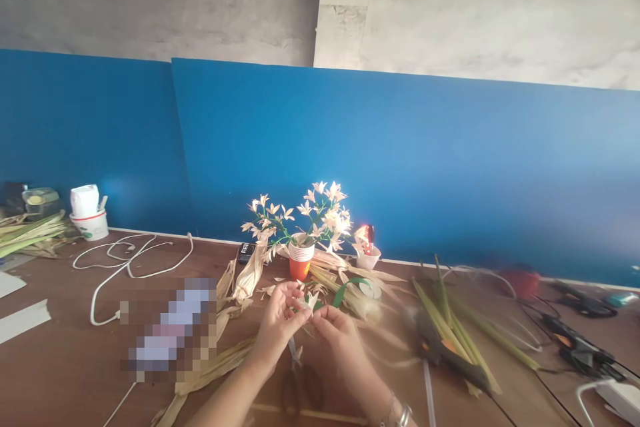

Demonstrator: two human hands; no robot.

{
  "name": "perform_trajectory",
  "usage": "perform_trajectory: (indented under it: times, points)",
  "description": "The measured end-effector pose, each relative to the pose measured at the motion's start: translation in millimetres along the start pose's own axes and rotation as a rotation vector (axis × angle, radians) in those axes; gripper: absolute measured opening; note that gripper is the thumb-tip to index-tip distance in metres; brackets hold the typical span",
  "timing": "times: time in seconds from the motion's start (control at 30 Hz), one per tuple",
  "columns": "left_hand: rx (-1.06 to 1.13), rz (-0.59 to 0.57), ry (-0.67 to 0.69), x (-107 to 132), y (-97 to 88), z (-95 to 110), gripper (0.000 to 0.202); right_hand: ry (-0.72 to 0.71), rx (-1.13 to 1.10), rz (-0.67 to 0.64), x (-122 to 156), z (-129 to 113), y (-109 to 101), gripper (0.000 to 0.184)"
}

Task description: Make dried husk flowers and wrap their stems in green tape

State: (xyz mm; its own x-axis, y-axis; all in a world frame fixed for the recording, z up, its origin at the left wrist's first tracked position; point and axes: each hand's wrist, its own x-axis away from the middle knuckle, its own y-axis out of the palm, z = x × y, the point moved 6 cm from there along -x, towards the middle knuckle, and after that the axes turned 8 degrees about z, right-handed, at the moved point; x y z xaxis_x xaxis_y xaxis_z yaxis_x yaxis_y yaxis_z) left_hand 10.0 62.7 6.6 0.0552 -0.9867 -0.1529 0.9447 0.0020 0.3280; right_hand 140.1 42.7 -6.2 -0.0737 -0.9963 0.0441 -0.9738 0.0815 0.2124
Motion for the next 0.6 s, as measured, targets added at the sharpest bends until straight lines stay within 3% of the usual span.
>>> perform_trajectory:
  times: [0.13,0.27,0.37,0.5,0.6]
  points:
    - [-0.075,-0.028,0.000,3,2.3,5,0.021,0.040,-0.010,-0.039,2,-3,3,0.028]
    - [-0.103,0.004,-0.001,2,1.0,9,0.022,0.044,-0.004,-0.055,3,-7,3,0.020]
    - [-0.081,0.174,0.013,-6,-16.7,11,0.032,-0.037,0.025,0.090,1,-13,-9,0.021]
    - [-0.231,0.472,0.082,-21,-56.3,14,0.032,-0.215,0.256,0.333,-2,-25,-31,0.021]
    - [-0.295,0.511,0.112,-32,-75.6,16,0.031,-0.252,0.426,0.345,-7,-26,-37,0.020]
